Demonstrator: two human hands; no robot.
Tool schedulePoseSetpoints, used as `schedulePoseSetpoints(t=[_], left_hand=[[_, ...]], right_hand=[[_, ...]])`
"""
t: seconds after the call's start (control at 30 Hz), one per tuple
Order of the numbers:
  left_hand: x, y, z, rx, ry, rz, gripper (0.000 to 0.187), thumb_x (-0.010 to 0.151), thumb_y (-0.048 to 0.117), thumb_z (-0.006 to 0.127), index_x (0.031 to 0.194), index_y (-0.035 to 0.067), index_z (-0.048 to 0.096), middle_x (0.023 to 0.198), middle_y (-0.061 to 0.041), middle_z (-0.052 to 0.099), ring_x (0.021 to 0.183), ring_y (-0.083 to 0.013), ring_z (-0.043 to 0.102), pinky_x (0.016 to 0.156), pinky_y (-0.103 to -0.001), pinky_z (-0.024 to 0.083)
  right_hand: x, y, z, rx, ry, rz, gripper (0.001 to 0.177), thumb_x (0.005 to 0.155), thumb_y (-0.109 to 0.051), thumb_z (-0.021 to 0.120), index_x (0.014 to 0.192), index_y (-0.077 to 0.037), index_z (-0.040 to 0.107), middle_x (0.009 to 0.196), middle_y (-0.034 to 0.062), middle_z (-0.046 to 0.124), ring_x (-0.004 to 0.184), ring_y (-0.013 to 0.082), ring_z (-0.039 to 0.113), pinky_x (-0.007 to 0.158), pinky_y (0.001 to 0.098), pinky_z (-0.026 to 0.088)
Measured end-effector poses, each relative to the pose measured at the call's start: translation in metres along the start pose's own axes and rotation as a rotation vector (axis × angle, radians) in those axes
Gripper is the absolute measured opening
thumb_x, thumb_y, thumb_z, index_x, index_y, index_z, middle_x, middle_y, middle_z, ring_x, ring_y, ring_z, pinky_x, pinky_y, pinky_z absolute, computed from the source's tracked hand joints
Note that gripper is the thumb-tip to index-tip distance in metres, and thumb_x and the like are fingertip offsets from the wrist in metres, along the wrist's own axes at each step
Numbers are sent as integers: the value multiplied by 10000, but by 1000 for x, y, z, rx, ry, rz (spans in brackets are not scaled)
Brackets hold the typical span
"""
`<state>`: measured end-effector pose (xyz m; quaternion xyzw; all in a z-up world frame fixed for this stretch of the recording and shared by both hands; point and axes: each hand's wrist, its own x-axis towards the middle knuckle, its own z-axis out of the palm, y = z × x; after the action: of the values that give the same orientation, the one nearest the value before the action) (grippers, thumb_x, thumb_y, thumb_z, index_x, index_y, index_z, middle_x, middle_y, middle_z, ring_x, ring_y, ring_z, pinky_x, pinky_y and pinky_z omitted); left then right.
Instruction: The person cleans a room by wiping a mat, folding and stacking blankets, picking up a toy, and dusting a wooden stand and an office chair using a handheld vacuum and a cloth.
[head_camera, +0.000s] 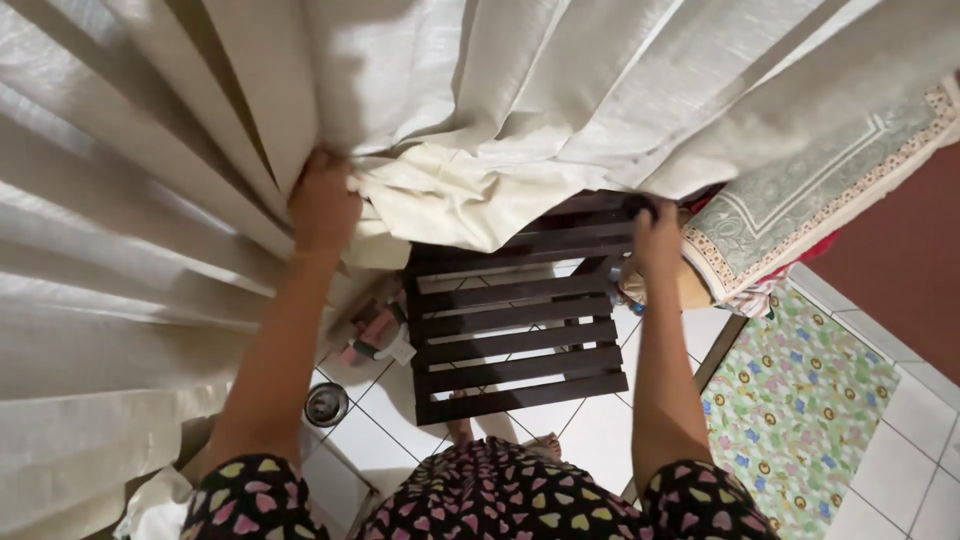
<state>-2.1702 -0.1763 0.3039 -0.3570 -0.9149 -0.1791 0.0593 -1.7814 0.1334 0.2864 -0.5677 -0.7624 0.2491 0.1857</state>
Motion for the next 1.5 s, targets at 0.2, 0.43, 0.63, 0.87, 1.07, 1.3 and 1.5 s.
schedulePoseSetpoints(t=[0.2,0.43,0.63,0.87,1.07,1.3,1.5], left_hand=[[2,13,29,78,50,24,307,756,335,751,1057,277,745,1008,21,651,955,-219,705,732,-466,610],[44,45,61,306,812,474,50,968,248,672,924,269,681,856,69,587,773,-108,634,634,-246,527],[20,52,97,135,263,477,269,614,277,765,786,71,744,989,-109,613,634,-286,658,541,-443,587],[-4,102,50,158,438,426,772,561,841,709,687,79,738,783,-100,573,636,-274,636,495,-376,515],[-21,149,93,-54,-185,704,1031,687,910,543,1519,303,497,1423,-162,485,1125,-424,605,732,-497,619],[43,137,147,102,672,765,97,869,303,696,800,275,635,899,27,566,735,-189,622,537,-263,495],[66,136,145,113,726,784,148,865,234,709,737,230,635,835,-12,544,685,-241,582,503,-352,463]], right_hand=[[10,93,56,47,144,6,408,1014,-295,595,1366,-109,505,1254,279,648,1168,513,602,1012,624,452],[-34,25,184,153,-35,4,567,1018,-321,549,1459,-60,308,1331,313,608,1196,461,633,1006,584,524],[-78,12,297,-273,80,-326,361,982,-469,562,1161,-155,537,835,103,681,726,320,747,632,469,618],[-36,32,151,-211,-221,-13,527,1037,-390,502,1472,-109,398,1066,280,725,1009,463,725,876,574,583],[-27,45,129,4,-82,87,390,1050,-442,495,1310,-158,436,1006,297,718,1011,509,694,877,609,542],[-82,-18,126,11,-285,-139,470,995,-270,537,1422,-143,387,1203,330,640,1083,547,653,929,643,540],[-44,12,139,15,-228,-175,488,1031,-315,503,1495,-192,418,1215,289,649,1118,510,650,963,609,540]])
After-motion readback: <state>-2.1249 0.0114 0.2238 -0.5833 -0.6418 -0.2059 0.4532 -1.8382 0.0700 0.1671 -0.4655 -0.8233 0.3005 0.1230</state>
